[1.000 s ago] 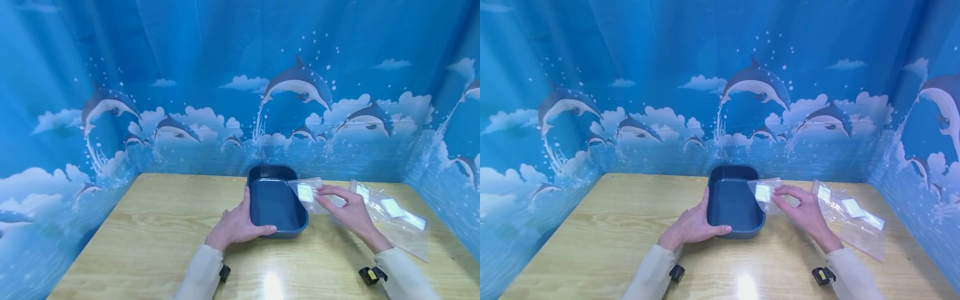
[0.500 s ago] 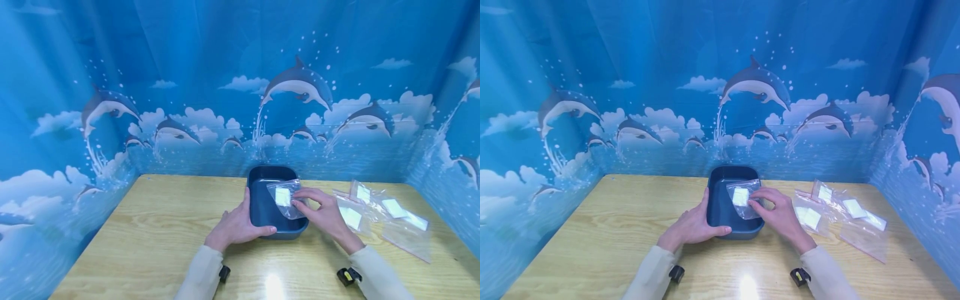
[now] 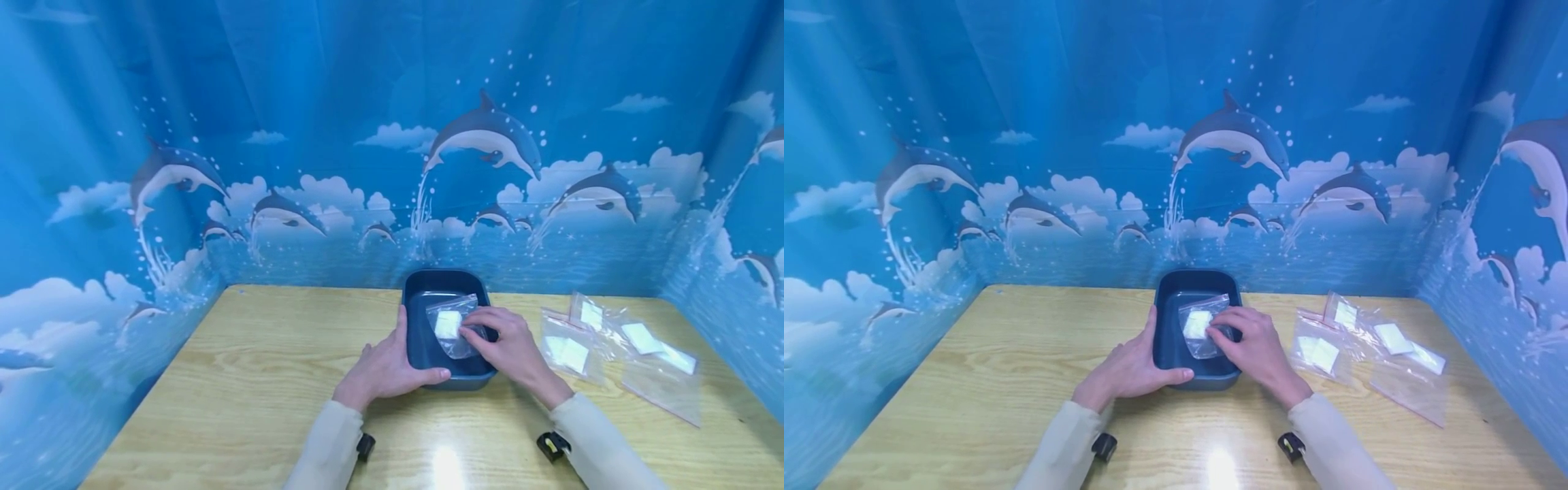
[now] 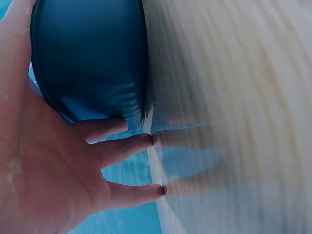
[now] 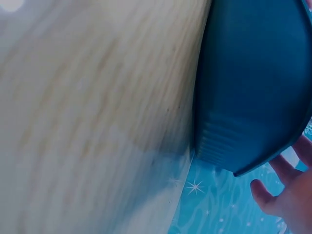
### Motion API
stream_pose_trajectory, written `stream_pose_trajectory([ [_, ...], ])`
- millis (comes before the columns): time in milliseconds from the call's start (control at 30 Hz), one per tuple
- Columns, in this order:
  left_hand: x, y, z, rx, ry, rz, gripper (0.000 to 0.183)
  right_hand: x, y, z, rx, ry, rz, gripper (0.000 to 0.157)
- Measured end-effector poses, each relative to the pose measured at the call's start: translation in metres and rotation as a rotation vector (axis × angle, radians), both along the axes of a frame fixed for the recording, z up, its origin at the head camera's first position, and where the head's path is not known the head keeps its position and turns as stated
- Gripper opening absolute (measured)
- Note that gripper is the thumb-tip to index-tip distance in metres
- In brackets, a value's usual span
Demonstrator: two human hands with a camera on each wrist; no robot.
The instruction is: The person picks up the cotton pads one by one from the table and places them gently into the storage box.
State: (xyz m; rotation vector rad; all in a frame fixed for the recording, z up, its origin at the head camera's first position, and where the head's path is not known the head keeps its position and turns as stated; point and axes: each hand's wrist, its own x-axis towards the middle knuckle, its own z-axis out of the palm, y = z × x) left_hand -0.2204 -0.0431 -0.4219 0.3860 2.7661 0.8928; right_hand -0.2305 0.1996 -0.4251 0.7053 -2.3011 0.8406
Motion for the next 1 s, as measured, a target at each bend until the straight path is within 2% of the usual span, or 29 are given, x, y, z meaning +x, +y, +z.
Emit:
stream_pose_trajectory([
  [133,0.0,0.0,0.0,-0.001,-0.003,0.001,0.136,-0.001,-0.003,0.0,0.034,-0.001,-0.006,0.012],
  [400,0.0,0.0,0.0,0.003,0.003,-0.002,0.138,-0.001,-0.007,0.0,0.077,-0.059,-0.014,0.011],
  [800,0.003,0.0,0.002,-0.015,0.01,0.006,0.137,0.003,-0.003,0.004,0.077,-0.248,-0.063,0.026],
  [900,0.003,0.0,0.001,-0.013,0.007,0.01,0.137,0.005,0.0,0.005,0.091,-0.252,-0.06,0.028],
  [1000,0.004,0.0,0.001,-0.015,0.007,0.014,0.137,0.008,0.005,0.006,0.133,-0.218,-0.06,0.03],
])
